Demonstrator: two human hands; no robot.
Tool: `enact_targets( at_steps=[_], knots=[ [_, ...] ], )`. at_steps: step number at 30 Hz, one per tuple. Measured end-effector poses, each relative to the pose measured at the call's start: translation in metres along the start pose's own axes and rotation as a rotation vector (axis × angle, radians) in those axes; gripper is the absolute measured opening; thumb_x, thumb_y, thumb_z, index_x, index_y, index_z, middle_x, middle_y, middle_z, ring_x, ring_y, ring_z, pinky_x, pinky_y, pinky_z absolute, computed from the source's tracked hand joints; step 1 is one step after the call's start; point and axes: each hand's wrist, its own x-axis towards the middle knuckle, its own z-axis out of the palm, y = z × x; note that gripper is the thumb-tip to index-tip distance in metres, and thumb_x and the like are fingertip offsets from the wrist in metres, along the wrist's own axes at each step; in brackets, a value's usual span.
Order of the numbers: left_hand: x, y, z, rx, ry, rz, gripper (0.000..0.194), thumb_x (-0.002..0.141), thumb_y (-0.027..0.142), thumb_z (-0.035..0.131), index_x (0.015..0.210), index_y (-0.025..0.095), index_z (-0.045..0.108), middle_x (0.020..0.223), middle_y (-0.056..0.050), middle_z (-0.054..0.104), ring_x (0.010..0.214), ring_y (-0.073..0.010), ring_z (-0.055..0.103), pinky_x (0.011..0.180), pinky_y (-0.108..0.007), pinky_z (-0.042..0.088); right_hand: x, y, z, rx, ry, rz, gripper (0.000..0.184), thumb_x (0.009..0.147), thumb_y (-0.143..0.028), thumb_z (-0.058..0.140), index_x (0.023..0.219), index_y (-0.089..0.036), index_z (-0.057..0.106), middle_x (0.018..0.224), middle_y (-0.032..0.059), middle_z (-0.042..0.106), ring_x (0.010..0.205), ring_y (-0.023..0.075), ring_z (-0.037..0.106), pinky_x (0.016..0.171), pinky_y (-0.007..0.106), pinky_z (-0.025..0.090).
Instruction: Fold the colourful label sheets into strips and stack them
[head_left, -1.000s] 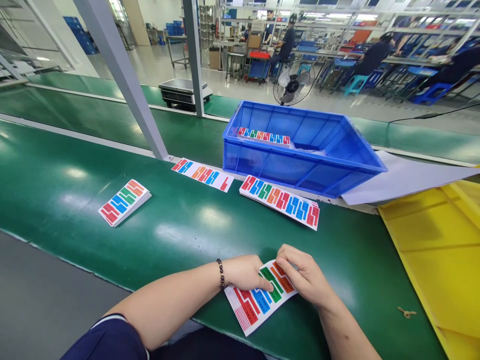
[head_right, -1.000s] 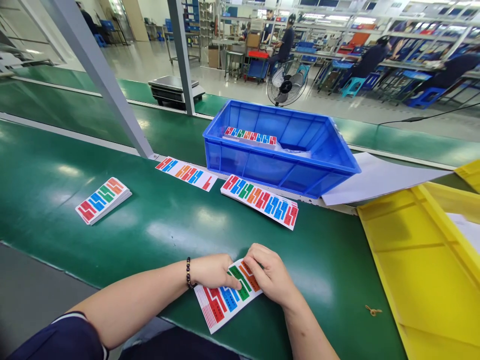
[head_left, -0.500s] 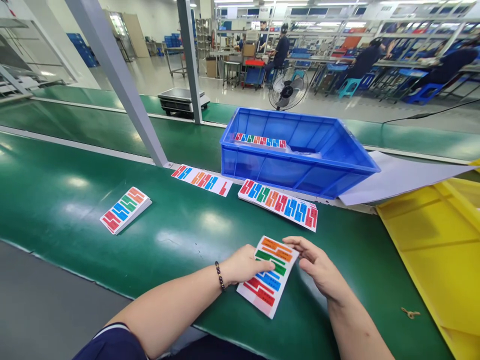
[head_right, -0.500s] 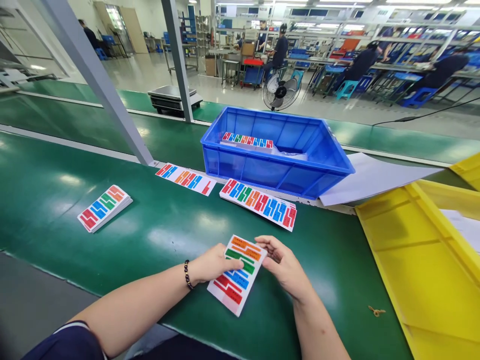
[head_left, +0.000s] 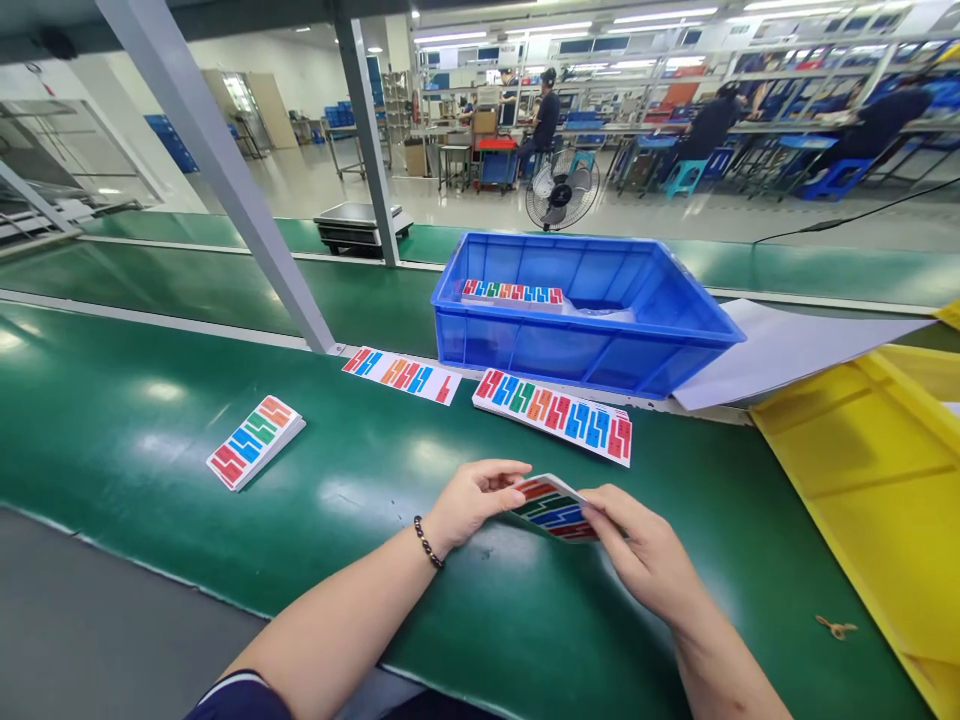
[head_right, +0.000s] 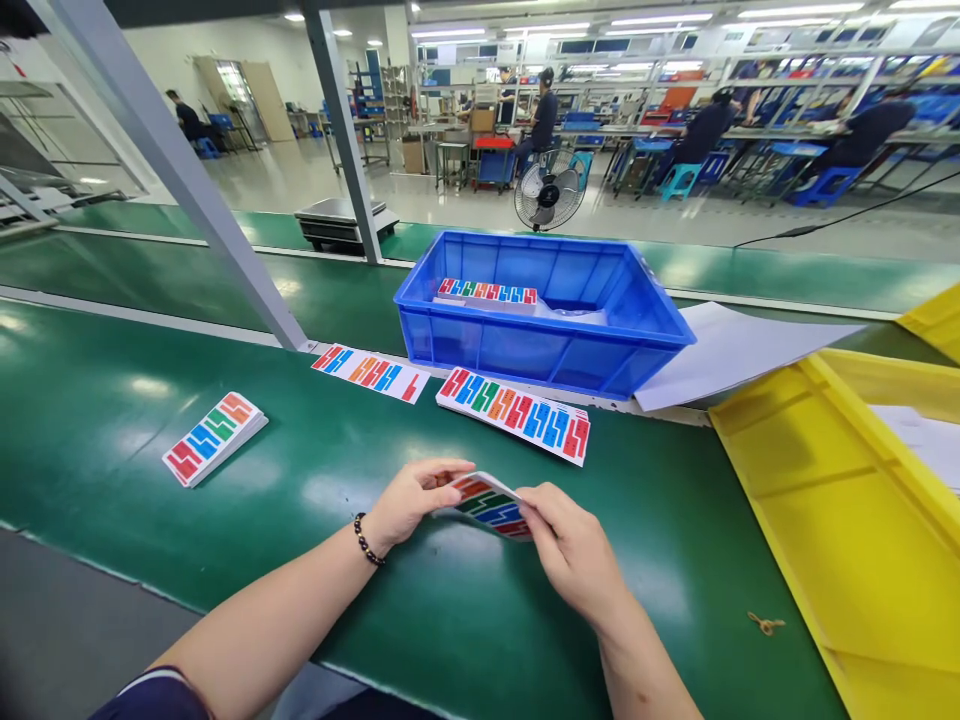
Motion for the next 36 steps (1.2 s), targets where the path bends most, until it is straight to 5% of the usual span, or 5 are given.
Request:
enact_targets(
  at_steps=[5, 10, 17, 26, 36],
  knots=[
    [-0.001, 0.009, -0.007, 0.540, -0.081, 0.235, 0.046, 0.068, 0.036, 0.066, 0.111, 0.020, 0.059, 0.093, -0.005, 0.067, 0.092, -0.0180, 0.057, 0.092, -0.033, 0.038, -0.003, 0.005, -0.002, -0.342, 0.079, -0.250, 0.028, 0.084, -0.016, 0.039, 0.096, -0.024, 0.063, 0.071, 0.0046, 0.062, 0.056, 0.0149, 0.053, 0.053, 0.027, 0.041],
    [-0.002, 0.001, -0.001, 0.675, -0.242, 0.339, 0.034, 0.085, 0.035, 0.040, 0.100, 0.018, 0.065, 0.098, -0.008, 0.067, 0.092, -0.0162, 0.059, 0.087, -0.028, 0.042, -0.002, 0.005, 0.008, -0.469, 0.060, -0.362, 0.033, 0.084, -0.010, 0.036, 0.097, -0.023, 0.063, 0.070, 0.0053, 0.062, 0.060, 0.0151, 0.054, 0.057, 0.028, 0.040],
    [0.002, -0.003, -0.006, 0.743, -0.169, 0.276, 0.035, 0.085, 0.033, 0.038, 0.098, 0.018, 0.066, 0.101, -0.006, 0.068, 0.096, -0.0168, 0.060, 0.089, -0.027, 0.042, 0.001, 0.015, 0.010, -0.393, 0.141, -0.288, 0.019, 0.085, -0.022, 0.045, 0.094, -0.022, 0.061, 0.076, 0.0056, 0.066, 0.069, 0.0184, 0.059, 0.067, 0.033, 0.042],
    [0.014, 0.002, -0.021, 0.648, -0.200, 0.019, 0.030, 0.074, 0.029, 0.056, 0.100, 0.016, 0.065, 0.101, -0.005, 0.067, 0.091, -0.0170, 0.059, 0.082, -0.025, 0.043, 0.009, 0.030, 0.004, -0.076, 0.052, 0.117, 0.007, 0.077, -0.027, 0.051, 0.076, -0.022, 0.056, 0.072, 0.0013, 0.064, 0.066, 0.0176, 0.060, 0.061, 0.031, 0.048],
    [0.013, 0.002, -0.041, 0.686, -0.076, 0.037, 0.021, 0.076, 0.027, 0.051, 0.081, 0.015, 0.068, 0.084, -0.004, 0.067, 0.077, -0.0147, 0.058, 0.073, -0.024, 0.043, 0.007, 0.033, -0.005, 0.029, 0.161, -0.045, 0.012, 0.075, -0.025, 0.057, 0.086, -0.024, 0.058, 0.100, 0.0061, 0.056, 0.098, 0.0212, 0.055, 0.085, 0.038, 0.045]
  ],
)
